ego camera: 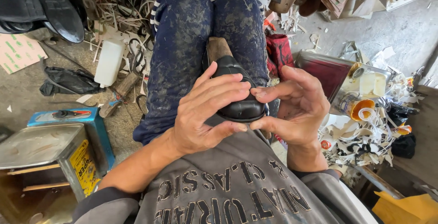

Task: The person is lasting a shoe, pulling the leather upper over a wooden last and securing it before hammering the edges.

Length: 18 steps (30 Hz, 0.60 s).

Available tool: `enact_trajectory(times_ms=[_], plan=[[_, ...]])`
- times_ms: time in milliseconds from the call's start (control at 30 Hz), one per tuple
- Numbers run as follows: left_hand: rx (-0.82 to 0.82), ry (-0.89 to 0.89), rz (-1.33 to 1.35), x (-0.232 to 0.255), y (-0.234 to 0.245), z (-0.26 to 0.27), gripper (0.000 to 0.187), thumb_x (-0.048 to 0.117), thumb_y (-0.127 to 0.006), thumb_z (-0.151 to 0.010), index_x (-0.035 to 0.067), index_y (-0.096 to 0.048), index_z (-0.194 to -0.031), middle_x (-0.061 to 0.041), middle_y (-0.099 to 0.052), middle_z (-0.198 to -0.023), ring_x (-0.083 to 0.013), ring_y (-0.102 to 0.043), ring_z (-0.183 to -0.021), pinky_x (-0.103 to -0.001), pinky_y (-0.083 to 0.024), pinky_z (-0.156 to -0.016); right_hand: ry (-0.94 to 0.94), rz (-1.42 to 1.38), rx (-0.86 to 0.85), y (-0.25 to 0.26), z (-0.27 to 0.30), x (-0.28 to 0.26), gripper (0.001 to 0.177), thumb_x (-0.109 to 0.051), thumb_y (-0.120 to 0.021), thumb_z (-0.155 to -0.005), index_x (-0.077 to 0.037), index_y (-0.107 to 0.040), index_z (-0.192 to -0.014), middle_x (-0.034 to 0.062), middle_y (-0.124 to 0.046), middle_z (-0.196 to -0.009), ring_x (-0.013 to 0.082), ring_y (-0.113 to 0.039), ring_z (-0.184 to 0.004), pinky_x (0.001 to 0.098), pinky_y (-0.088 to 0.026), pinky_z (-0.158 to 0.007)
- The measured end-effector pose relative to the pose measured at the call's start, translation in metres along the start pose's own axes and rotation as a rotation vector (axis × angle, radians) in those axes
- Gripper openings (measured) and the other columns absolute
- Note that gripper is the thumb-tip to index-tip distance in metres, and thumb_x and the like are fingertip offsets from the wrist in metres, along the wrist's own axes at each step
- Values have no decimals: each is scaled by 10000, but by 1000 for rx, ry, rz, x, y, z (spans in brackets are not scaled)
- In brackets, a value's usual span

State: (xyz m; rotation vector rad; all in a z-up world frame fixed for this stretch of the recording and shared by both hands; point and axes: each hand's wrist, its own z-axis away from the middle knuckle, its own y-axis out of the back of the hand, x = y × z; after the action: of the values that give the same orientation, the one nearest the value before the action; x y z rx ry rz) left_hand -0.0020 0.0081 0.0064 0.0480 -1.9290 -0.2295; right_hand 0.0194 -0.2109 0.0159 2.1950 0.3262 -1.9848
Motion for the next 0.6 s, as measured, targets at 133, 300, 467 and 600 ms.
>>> enact_trajectory(times_ms=[133,300,467,600], plan=[[25,6,8,2,-2,-3,436,383,-629,-1008,25,-653,-1255,-158,-717,-1279,-376,-707,-1266,-628,-403,-1247,14,30,3,4,1,3,997,-136,-927,-640,30,-402,-1471,212,-708,-985,315,-763,-1010,421,-662,-1039],[6,78,39,7,1,-2,389,322,-699,-978,46,-662,-1249,-145,-718,-1292,-359,-694,-1292,-620,-374,-1275,8,1,-9,3,1,3,1007,-116,-930,-637,20,-399,-1481,217,-706,-984,307,-760,-1011,436,-659,-1059],[72,93,51,11,-4,0,363,310,-693,-957,43,-661,-1201,-150,-731,-1238,-359,-711,-1248,-604,-373,-1273,39,18,-36,-3,-3,0,965,-149,-914,-682,42,-391,-1469,224,-707,-968,306,-764,-978,445,-673,-1032],[120,155,63,19,-5,2,327,279,-680,-908,51,-655,-1140,-139,-732,-1188,-352,-718,-1207,-598,-375,-1267,-8,2,-105,-5,-3,-7,961,-101,-918,-707,29,-375,-1490,206,-717,-1002,281,-761,-1019,454,-670,-1070]])
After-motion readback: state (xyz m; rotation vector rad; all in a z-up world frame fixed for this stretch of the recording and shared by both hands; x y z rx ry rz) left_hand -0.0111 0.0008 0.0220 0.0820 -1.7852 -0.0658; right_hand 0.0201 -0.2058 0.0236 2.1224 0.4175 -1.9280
